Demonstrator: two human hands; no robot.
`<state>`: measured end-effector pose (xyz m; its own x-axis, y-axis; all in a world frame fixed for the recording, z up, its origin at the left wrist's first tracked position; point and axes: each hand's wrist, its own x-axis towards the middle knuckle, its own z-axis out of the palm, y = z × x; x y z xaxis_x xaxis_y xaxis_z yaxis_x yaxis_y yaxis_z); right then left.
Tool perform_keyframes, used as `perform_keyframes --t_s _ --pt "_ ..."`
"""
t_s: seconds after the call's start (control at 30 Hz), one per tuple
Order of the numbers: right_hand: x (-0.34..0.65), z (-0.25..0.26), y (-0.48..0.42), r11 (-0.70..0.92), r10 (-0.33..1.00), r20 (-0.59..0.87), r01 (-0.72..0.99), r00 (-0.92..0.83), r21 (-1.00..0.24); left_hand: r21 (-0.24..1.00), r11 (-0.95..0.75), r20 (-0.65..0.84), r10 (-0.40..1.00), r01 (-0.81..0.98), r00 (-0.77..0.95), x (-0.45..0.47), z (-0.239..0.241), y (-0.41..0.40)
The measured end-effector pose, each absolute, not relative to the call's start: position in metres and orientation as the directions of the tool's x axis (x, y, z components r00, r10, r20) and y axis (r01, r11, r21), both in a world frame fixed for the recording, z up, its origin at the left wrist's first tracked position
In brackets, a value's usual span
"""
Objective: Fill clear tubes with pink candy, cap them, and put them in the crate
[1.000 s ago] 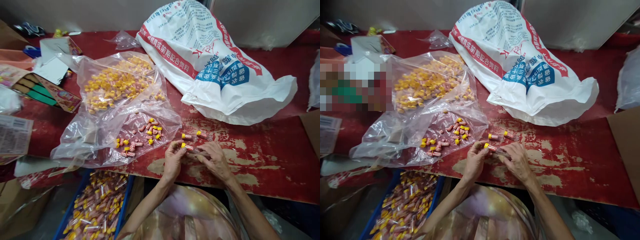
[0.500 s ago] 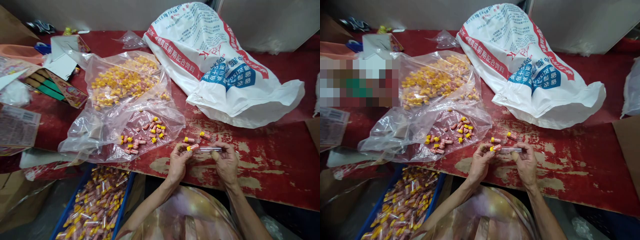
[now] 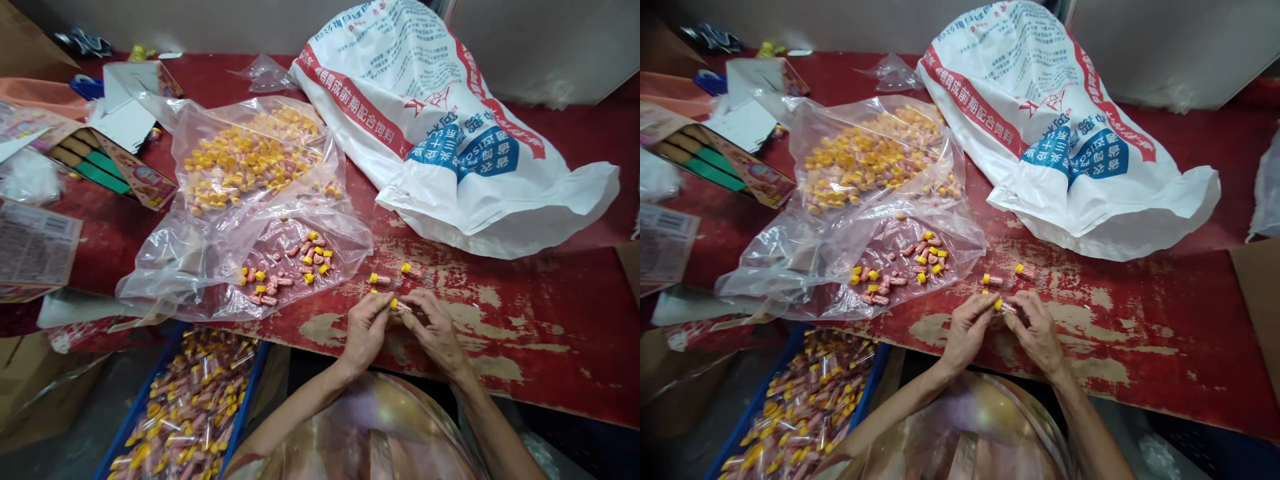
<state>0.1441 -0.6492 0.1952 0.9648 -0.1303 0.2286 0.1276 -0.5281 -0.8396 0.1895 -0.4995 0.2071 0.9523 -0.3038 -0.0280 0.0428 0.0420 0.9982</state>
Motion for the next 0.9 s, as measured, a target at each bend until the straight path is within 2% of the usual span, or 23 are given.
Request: perform_keyframes --t_s 0.07,0.13,0.27,0.4,0.5,0.6,0.7,0.83,0.9 --pt "0.144 0.192 -0.645 -0.587 -0.087 0.273 0.172 0.958 -0.791 1.0 0.001 0.019 -0.332 -0.02 0.943 0.185 0.205 -0.502" --pt "0.144 0.191 -0.64 -0.66 -0.098 0.333 0.189 0.938 -0.727 0.998 -0.048 0.023 -0.35 -0.043 0.936 0.181 0.202 -0.505" --pt "0.137 0.196 -0.639 -0.86 -0.061 0.39 0.15 0.919 -0.487 0.993 -0.117 -0.05 -0.403 0.003 0.914 0.178 0.197 -0.512" --pt "0.135 0.197 -0.664 -0.976 0.111 0.242 0.151 0.964 -0.154 0.983 -0.17 -0.022 -0.512 -0.076 0.859 0.183 0.201 -0.516" --pt "0.144 0.184 -0.677 -0.984 0.176 0.109 0.173 0.978 0.039 0.957 -0.213 0.087 -0.442 -0.198 0.893 0.194 0.21 -0.508" --pt "0.154 0.168 -0.675 -0.972 0.217 0.021 0.214 0.976 0.1 0.934 -0.224 0.205 -0.303 -0.278 0.931 0.215 0.218 -0.486" --pt "0.159 0.16 -0.672 -0.972 0.206 0.071 0.196 0.976 0.129 0.872 -0.386 0.281 -0.108 -0.301 0.954 0.25 0.219 -0.455" --pt "0.156 0.159 -0.681 -0.951 0.305 0.211 0.309 0.929 0.013 0.702 -0.665 0.354 0.014 -0.255 0.935 0.314 0.21 -0.423" --pt "0.155 0.159 -0.686 -0.95 0.273 0.302 0.306 0.913 -0.067 0.602 -0.781 0.303 0.032 -0.165 0.952 0.348 0.203 -0.417"
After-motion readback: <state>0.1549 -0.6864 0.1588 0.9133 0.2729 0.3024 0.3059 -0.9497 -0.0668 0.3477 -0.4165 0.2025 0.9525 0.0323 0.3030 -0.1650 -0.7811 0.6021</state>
